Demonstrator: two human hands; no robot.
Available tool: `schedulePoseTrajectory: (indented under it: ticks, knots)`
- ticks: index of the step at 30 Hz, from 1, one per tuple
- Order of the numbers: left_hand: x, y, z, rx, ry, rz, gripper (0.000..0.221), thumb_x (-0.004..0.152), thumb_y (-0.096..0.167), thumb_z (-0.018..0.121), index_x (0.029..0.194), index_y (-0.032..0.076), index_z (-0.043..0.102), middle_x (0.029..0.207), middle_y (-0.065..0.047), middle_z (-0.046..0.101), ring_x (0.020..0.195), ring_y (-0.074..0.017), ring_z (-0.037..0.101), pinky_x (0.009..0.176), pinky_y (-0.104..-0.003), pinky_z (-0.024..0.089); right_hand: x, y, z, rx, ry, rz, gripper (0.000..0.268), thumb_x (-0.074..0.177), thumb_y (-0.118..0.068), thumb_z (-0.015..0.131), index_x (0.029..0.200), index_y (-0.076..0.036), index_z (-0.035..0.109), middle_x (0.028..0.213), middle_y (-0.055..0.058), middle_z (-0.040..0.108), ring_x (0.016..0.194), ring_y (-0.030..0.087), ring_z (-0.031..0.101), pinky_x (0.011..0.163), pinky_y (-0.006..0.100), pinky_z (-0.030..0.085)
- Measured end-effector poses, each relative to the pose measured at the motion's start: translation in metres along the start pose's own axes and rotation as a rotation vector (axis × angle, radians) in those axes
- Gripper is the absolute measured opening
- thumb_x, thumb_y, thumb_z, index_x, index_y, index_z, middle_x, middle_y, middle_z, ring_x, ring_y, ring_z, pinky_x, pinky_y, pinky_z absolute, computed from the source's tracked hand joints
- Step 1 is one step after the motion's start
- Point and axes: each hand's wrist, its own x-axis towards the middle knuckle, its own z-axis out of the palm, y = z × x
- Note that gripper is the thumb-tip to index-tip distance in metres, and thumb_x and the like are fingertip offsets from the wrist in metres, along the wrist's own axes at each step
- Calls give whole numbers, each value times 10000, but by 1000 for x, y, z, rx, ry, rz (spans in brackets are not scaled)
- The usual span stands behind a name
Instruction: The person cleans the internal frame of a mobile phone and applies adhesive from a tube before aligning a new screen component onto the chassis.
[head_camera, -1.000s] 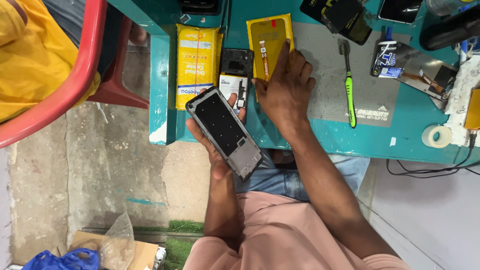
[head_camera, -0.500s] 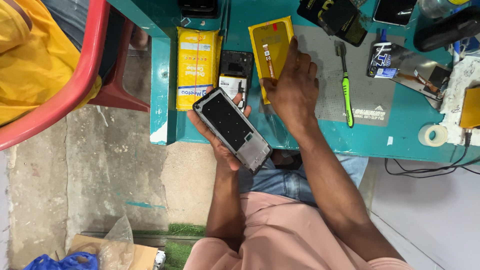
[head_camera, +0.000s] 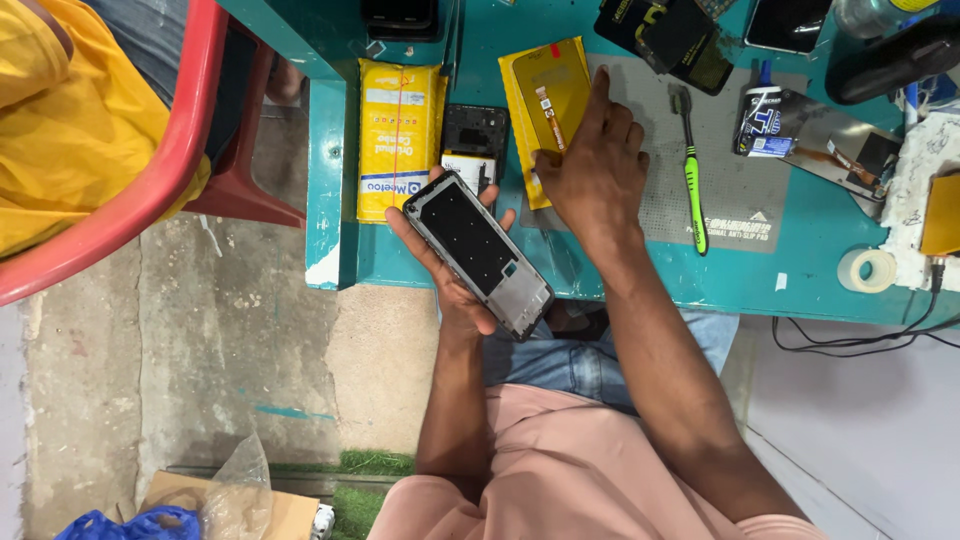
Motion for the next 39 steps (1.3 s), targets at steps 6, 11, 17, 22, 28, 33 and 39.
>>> schedulePoseTrajectory:
  ticks: [6, 11, 17, 22, 28, 33, 39]
  knots:
    - [15, 6, 19, -97, 45, -53, 1595, 516, 528, 984, 1630, 403, -150, 1750, -105, 131, 1442, -371, 494, 1129, -568, 530, 6, -9, -14, -30, 52, -4, 1080, 730, -284, 860, 1587, -26, 256, 1253, 235, 568, 1094, 424, 610, 775, 550, 571]
    - [21, 0, 39, -313, 164, -146, 1575, 535, 368, 1025, 1656, 413, -80, 1690, -67, 214, 1390, -359, 499, 1093, -627, 502, 4, -8, -33, 38, 7, 24, 1114, 681, -351, 878, 1555, -25, 268, 1179, 262, 601, 1052, 459, 633, 772, 551, 573]
    - [33, -7, 47, -348, 178, -176, 1548, 533, 335, 1033, 1637, 445, -46, 1687, 24, 239, 1407, -341, 484, 1136, -634, 459, -9, 4, -73, 216, -34, 151, 1072, 722, -338, 866, 1561, -39, 269, 1151, 243, 676, 1012, 445, 680, 834, 526, 565]
    - [42, -13, 55, -450, 123, -167, 1499, 573, 365, 1017, 1649, 468, -22, 1653, 24, 281, 1368, -328, 500, 1133, -662, 438, -29, 23, -105, 449, -179, 275, 1089, 704, -275, 845, 1575, -65, 226, 1174, 169, 706, 1027, 344, 715, 852, 469, 578]
    - [41, -18, 74, -507, 89, -145, 1421, 653, 386, 992, 1675, 453, 7, 1639, -38, 310, 1346, -326, 529, 1056, -594, 540, -54, 40, -117, 705, -279, 282, 1070, 724, -207, 825, 1586, -76, 204, 1168, 124, 715, 1005, 235, 718, 823, 414, 589]
    - [40, -17, 80, -510, 122, -175, 1415, 669, 396, 985, 1670, 431, -13, 1652, -107, 270, 1298, -342, 546, 909, -536, 587, -64, 43, -116, 786, -303, 281, 1067, 731, -198, 833, 1593, -76, 216, 1203, 112, 687, 946, 234, 674, 870, 391, 543]
    - [34, -21, 78, -456, -10, -81, 1495, 617, 422, 1000, 1678, 390, -51, 1707, -148, 236, 1379, -329, 536, 1041, -531, 575, -74, 48, -111, 890, -353, 291, 1044, 727, -212, 837, 1580, -89, 247, 1287, 122, 553, 1076, 229, 594, 825, 393, 569]
